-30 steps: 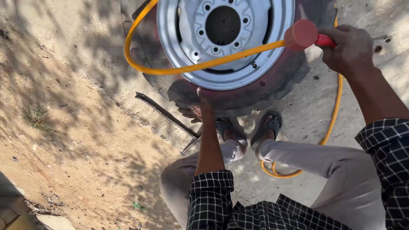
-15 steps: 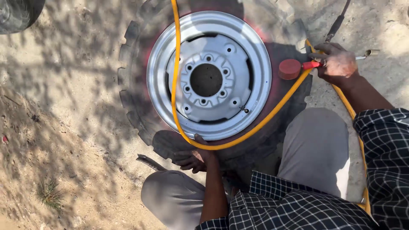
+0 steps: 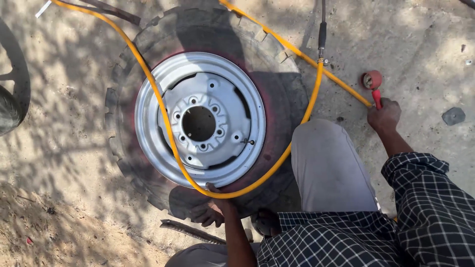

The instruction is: Repairing a tire by checking for leaks and using tools on the rim.

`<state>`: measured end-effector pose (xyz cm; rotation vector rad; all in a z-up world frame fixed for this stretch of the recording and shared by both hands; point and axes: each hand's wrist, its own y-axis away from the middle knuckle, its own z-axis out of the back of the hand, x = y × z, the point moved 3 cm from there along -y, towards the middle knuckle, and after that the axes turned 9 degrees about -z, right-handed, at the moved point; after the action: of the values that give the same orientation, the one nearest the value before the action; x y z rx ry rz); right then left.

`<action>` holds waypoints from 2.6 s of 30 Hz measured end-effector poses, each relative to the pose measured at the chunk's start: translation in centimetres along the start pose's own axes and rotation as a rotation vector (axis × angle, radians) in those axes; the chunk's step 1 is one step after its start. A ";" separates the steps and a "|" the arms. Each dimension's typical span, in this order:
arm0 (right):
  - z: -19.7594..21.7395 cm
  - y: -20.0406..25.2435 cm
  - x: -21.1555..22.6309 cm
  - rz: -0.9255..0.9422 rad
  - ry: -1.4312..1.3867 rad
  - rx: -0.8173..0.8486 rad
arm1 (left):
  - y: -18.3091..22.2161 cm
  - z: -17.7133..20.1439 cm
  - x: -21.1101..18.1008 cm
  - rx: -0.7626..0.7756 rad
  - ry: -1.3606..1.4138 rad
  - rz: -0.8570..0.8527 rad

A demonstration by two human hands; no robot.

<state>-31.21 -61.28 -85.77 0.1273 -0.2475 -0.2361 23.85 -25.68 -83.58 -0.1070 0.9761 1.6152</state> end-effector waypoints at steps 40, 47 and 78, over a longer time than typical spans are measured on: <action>-1.1 28.6 55.6 1.318 0.488 0.501 | 6.2 13.1 2.4 -0.168 1.424 0.358; -3.7 30.4 59.2 1.346 0.302 0.504 | -3.6 15.8 4.4 -0.227 1.212 0.291; -2.9 29.3 52.8 1.100 0.381 0.749 | -5.5 19.5 -2.7 -0.436 0.271 0.528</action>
<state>25.61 -45.73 -72.01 0.7386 0.0112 0.9852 37.71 -15.63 -72.37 -0.4010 0.8803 2.3348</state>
